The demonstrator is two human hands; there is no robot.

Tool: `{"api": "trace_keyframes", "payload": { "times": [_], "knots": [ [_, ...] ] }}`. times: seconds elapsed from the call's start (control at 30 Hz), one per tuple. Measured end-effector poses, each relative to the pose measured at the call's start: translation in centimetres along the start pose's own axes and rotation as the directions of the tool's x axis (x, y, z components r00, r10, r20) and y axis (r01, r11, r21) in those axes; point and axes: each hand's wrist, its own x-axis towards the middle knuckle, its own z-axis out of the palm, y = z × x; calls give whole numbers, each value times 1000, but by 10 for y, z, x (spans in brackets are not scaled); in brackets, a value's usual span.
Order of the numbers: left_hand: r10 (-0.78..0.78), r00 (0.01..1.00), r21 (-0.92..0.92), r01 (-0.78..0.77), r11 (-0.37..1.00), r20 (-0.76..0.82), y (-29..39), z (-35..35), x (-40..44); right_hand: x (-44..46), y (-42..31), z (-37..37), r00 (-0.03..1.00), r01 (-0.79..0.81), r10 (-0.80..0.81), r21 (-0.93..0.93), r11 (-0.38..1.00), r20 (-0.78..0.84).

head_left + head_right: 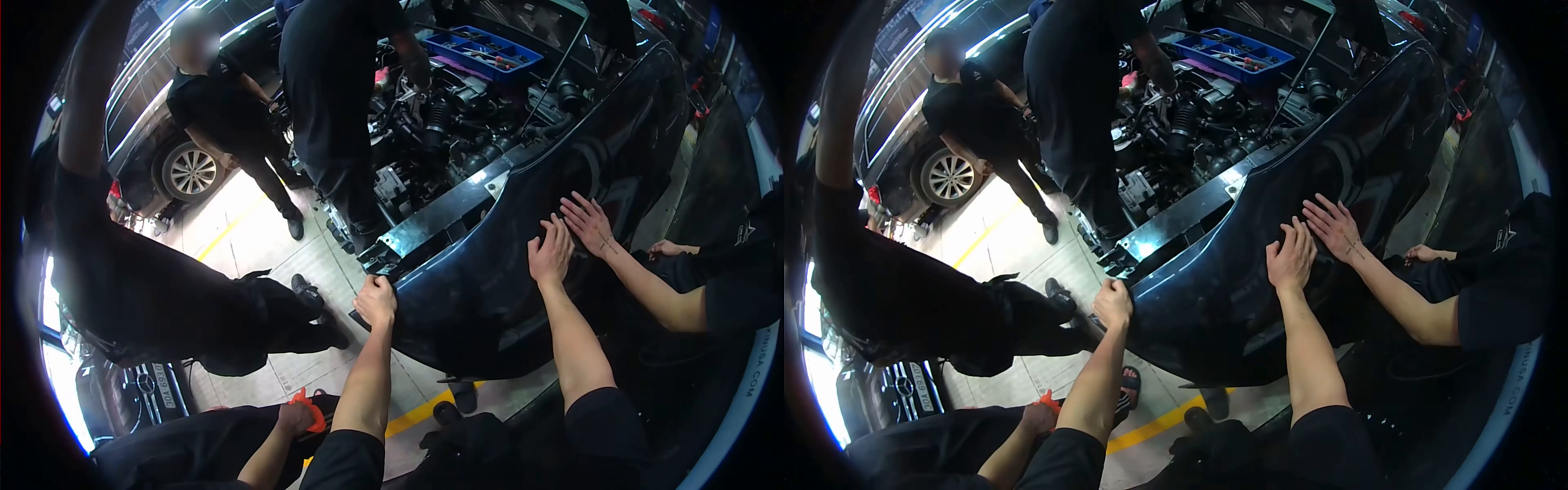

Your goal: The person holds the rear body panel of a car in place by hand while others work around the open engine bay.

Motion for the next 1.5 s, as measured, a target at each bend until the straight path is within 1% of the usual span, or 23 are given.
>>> {"api": "trace_keyframes", "payload": {
  "times": [0.4,0.6,0.77,1.1,1.27,1.5],
  "knots": [
    [-15,1000,10,15,1000,10,-2,1,1,0,-1,-1,1000,-10,10,0,1000,2],
    [-24,1000,-16,24,1000,2,1,-2,0,0,-1,-1,1000,-2,2,16,1000,-8],
    [-3,1000,10,3,1000,-4,1,-2,0,0,0,0,999,9,-8,10,1000,-32],
    [-3,1000,24,4,1000,-13,-3,3,0,0,0,-1,1000,-8,8,12,1000,-5],
    [-2,1000,3,2,1000,-15,-5,5,1,0,1,0,1000,-10,10,6,1000,10],
    [-11,1000,3,11,1000,-12,0,0,0,0,1,0,1000,-3,3,15,1000,1]
  ]
}}
